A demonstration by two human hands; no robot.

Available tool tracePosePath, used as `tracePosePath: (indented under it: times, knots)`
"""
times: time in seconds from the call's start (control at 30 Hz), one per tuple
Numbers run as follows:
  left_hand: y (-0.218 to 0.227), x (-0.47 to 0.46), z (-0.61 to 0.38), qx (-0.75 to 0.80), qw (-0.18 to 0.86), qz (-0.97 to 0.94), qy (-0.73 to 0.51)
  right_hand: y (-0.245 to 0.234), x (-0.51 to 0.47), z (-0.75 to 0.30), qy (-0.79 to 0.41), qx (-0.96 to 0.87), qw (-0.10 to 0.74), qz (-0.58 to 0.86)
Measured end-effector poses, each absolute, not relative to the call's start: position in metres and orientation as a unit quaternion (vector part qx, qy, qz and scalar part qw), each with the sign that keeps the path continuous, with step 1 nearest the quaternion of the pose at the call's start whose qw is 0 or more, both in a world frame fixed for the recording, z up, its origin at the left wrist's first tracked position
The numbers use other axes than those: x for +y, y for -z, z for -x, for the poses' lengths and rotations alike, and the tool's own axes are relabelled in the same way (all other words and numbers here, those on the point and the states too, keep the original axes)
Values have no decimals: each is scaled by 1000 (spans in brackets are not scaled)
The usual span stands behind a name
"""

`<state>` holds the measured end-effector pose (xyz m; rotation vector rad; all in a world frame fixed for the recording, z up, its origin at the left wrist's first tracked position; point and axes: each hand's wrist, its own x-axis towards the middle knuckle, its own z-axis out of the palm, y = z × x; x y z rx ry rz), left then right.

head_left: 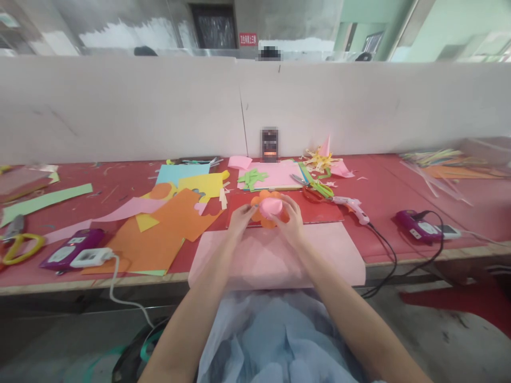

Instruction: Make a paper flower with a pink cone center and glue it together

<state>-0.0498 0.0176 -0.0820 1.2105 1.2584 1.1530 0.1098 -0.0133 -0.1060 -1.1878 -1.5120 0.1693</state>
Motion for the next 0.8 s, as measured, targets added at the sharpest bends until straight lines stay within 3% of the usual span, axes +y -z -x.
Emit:
tracePosePath:
  times: [0.17, 0.8]
  knots:
    - [77, 14, 51, 551, 429, -544, -465, 101, -19, -108, -83, -672, 561, 476]
    - [81, 19, 52, 527, 412, -557, -492, 103, -19, -109, -100, -663, 558, 490]
